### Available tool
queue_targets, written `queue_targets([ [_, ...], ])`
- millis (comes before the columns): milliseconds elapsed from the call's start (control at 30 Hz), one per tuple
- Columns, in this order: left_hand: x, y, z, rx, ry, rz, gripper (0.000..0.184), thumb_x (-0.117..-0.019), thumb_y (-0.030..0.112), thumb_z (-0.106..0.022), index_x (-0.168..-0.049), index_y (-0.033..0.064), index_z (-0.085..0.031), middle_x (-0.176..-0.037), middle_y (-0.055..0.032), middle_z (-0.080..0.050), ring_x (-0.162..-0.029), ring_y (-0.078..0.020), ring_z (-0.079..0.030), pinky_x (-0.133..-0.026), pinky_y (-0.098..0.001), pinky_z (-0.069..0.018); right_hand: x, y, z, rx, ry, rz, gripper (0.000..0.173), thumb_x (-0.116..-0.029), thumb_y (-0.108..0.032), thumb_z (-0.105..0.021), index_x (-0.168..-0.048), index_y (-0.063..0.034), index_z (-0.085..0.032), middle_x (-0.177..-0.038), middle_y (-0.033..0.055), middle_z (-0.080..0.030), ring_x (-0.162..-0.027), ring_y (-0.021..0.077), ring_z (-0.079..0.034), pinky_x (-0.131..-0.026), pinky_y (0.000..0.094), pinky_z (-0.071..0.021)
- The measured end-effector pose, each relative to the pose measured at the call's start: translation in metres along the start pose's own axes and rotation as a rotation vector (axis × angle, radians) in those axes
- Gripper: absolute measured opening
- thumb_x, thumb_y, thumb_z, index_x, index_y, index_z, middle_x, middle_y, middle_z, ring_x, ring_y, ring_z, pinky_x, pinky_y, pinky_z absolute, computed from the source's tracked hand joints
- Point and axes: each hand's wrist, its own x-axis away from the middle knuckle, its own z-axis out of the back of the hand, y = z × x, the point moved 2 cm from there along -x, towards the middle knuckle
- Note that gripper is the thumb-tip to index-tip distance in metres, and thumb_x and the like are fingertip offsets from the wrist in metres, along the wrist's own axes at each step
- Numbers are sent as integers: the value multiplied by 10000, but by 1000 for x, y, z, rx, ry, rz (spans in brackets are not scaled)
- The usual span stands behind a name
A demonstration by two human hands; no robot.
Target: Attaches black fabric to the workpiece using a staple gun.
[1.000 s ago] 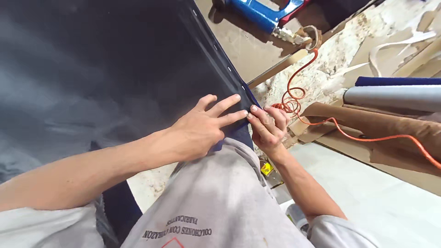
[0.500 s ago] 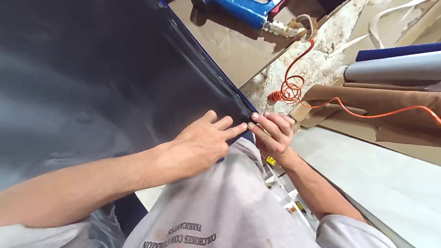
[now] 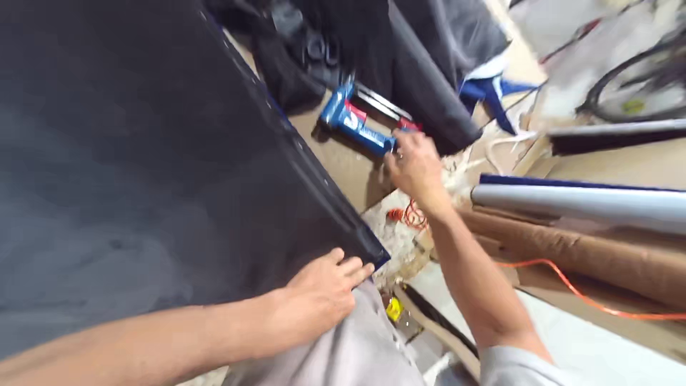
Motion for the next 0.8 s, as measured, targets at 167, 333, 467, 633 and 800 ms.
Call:
queue_targets([
  [167,1,2,0,-12,-24,13,138,-901,20,-619,-855,40,-748,-1575,-59,-494,-1289,-297,-570,-924,-491,-479,-38,-21,-32,161,124,142,578,-928,-382,-670,-1418,-86,-587,-1380,244,-588,-1290,466,-534,-1018,653,-424],
  [333,-2,7,-6,-16,-84,2,200,-924,-43,-521,-902,12,-713,-1631,-88,-407,-1329,-326,-531,-951,-523,-448,-85,-27,-32,-71,-215,71,434,-908,-283,-672,-1293,-84,-648,-1205,205,-682,-1163,413,-641,-948,670,-485],
  [467,-1,1,-4,-19,-85,-24,214,-920,-58,-517,-910,13,-719,-1622,-96,-420,-1337,-320,-529,-949,-504,-454,-9,-29,54,-108,-104,-113,455,-881,-423,-609,-1152,-67,-694,-1053,150,-713,-1028,315,-681,-865,602,-513],
  [633,1,-2,-6,9,-44,-48,248,-921,-84,-509,-894,22,-732,-1612,-93,-436,-1315,-288,-547,-937,-468,-446,213,-26,92,-571,58,-285,428,-896,-372,-787,-1217,-130,-639,-1032,-70,-725,-895,29,-703,-780,304,-630],
  [800,-1,0,-6,-72,-109,-57,308,-951,-93,-434,-925,25,-717,-1659,-78,-364,-1387,-259,-508,-919,-409,-461,291,-54,68,-451,-57,-345,289,-891,-348,-773,-1055,-121,-698,-950,-22,-762,-894,23,-725,-798,266,-633],
])
